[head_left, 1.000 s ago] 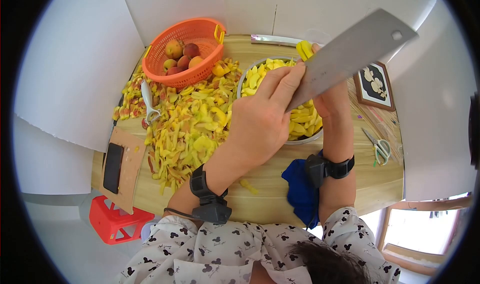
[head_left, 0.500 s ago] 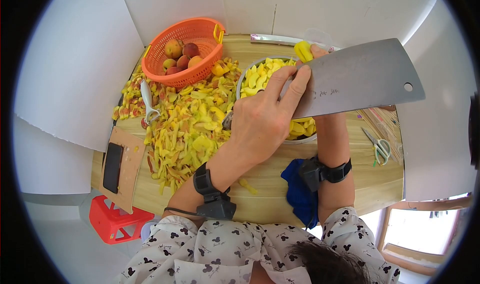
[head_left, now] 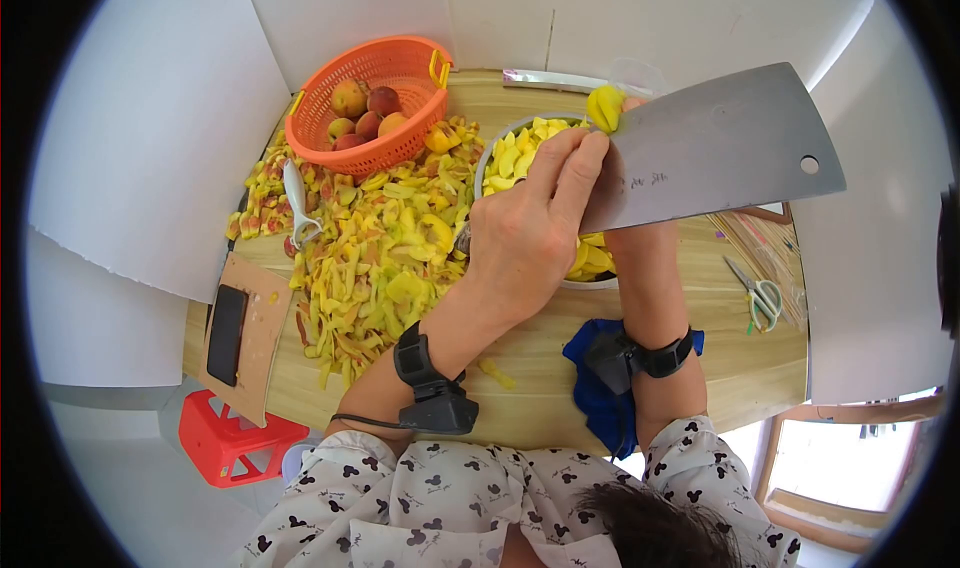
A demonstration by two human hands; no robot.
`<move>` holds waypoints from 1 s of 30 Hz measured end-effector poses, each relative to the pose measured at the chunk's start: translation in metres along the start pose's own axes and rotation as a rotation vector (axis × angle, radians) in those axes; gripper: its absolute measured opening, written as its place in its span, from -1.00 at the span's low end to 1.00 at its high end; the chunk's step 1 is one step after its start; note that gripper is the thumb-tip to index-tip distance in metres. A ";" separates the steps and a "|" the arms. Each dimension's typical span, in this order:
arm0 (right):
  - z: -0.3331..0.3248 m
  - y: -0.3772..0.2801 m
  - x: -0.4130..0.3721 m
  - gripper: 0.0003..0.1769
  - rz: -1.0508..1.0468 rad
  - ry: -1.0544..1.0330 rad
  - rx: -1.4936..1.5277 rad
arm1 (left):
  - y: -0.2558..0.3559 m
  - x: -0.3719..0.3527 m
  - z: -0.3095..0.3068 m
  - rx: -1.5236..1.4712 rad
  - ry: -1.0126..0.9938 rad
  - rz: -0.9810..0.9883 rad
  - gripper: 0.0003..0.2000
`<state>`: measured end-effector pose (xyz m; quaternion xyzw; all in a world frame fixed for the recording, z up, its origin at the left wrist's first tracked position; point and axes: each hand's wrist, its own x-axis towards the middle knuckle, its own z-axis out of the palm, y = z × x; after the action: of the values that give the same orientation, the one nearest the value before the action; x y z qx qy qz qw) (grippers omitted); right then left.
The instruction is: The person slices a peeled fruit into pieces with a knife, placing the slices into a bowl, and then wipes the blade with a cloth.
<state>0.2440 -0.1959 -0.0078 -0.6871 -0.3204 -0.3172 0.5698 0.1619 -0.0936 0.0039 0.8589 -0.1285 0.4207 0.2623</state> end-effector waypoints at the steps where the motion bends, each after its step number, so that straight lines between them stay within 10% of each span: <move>1: 0.001 0.005 -0.004 -0.84 -0.001 0.001 0.000 | 0.000 0.000 0.001 -0.007 0.003 0.000 -0.41; 4: 0.006 0.003 -0.010 -0.83 -0.207 0.014 -0.329 | -0.008 0.000 0.006 0.029 0.066 0.044 -0.52; 6: 0.012 -0.017 -0.006 -0.86 0.198 0.139 0.263 | -0.010 0.002 0.003 -0.058 0.038 0.012 -0.46; 12: 0.008 -0.036 0.010 -0.88 0.525 0.199 0.594 | -0.008 0.007 -0.002 -0.310 0.021 -0.097 -0.35; 30: -0.018 -0.026 0.023 -0.79 0.825 -0.131 0.609 | -0.014 0.009 -0.013 -0.638 -0.075 -0.251 -0.49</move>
<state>0.2359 -0.2083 0.0286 -0.5778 -0.1356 0.0853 0.8003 0.1650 -0.0746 0.0136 0.7575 -0.1565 0.2918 0.5626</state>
